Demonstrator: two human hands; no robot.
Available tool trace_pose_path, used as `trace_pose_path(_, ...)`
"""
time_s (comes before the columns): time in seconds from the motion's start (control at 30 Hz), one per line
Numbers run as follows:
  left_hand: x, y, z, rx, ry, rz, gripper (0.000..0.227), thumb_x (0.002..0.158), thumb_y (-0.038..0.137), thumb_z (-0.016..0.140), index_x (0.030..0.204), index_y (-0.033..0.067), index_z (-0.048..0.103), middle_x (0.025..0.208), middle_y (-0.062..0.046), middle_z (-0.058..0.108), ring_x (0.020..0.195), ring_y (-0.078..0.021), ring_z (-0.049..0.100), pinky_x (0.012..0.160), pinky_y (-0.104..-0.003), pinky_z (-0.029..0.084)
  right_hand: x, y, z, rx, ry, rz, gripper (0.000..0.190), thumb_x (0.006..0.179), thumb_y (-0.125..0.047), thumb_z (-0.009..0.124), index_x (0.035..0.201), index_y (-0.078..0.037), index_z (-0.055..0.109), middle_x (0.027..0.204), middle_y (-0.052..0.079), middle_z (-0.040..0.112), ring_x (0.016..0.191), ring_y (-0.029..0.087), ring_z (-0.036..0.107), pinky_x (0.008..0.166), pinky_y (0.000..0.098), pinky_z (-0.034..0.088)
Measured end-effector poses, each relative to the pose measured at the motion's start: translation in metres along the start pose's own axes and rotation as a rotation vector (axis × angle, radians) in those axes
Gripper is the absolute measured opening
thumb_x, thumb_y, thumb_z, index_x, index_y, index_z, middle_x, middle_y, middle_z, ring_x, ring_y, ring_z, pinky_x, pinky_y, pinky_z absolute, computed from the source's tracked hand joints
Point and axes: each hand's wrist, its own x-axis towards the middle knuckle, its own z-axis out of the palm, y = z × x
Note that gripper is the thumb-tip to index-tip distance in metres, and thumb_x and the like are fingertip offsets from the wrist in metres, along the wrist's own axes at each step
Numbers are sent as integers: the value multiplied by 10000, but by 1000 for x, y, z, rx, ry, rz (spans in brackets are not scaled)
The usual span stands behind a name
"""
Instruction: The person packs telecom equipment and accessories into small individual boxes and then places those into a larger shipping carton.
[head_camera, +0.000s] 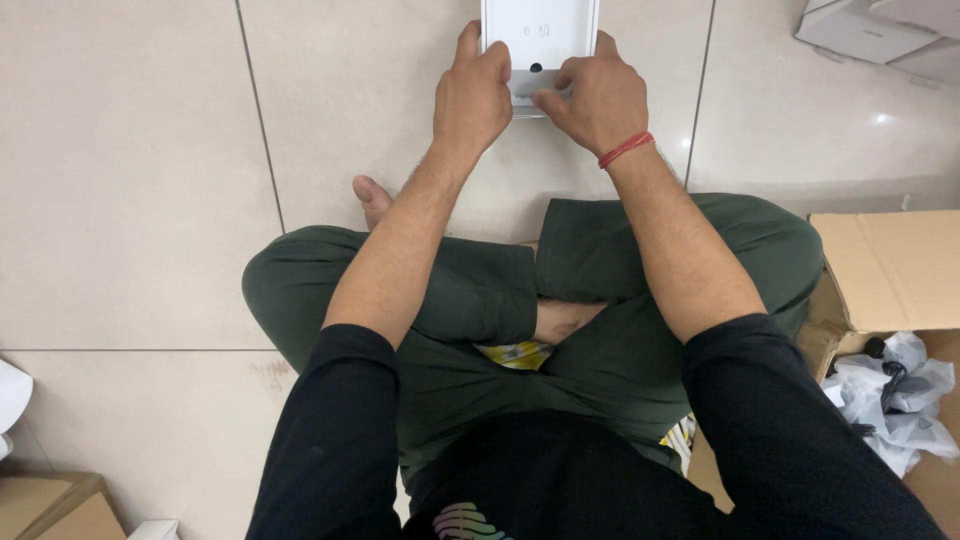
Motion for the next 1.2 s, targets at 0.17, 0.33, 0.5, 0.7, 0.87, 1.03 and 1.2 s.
trace_pose_path(0.17,-1,13,-18,-10,-75,88,267,814,2,689,1071,73,704,1558,-283,319,916,-365,735,750,-439,608,0,9,13,-42,9,-39,419,845,-320,834,1186,-87,765,1234,253,615,775,345,736,688,416,613)
trace_pose_path(0.33,0,11,-12,27,-142,23,423,811,-18,656,1224,64,701,1584,-286,253,925,-374,732,755,-447,604,2,12,14,-44,-30,-17,454,855,-289,797,1267,-108,739,1251,256,595,797,374,735,720,440,613)
trace_pose_path(0.5,-1,14,-19,-16,-109,39,150,790,-34,671,895,59,723,1586,-234,325,971,-358,735,804,-448,601,4,15,22,-8,-96,67,258,884,-289,790,1042,-85,793,1148,230,630,742,322,723,698,398,610)
trace_pose_path(0.7,2,21,-29,-14,-147,1,153,753,-69,671,836,54,705,1546,-233,390,965,-358,722,794,-453,587,6,14,6,103,-95,73,228,834,-292,833,949,-97,810,1066,196,640,796,311,692,721,399,577)
trace_pose_path(0.87,4,24,-36,79,-71,66,153,788,-39,709,887,74,735,1477,-228,476,1104,-373,651,861,-468,557,4,22,-14,200,-9,36,204,846,-260,854,956,-95,805,1064,151,669,924,303,686,803,412,569)
trace_pose_path(1.03,6,29,-51,56,155,187,235,745,-56,708,926,94,722,1479,-253,458,1216,-397,592,914,-483,533,1,49,-29,317,289,-134,162,904,-153,871,1007,-64,782,1132,117,708,1043,266,705,871,390,586)
trace_pose_path(1.2,3,54,-66,-80,329,369,373,853,-42,724,1174,118,620,1487,-132,479,1364,-371,550,1057,-463,515,-13,77,-57,834,418,5,144,1012,-32,824,1066,-17,692,987,79,674,892,163,678,807,306,582)
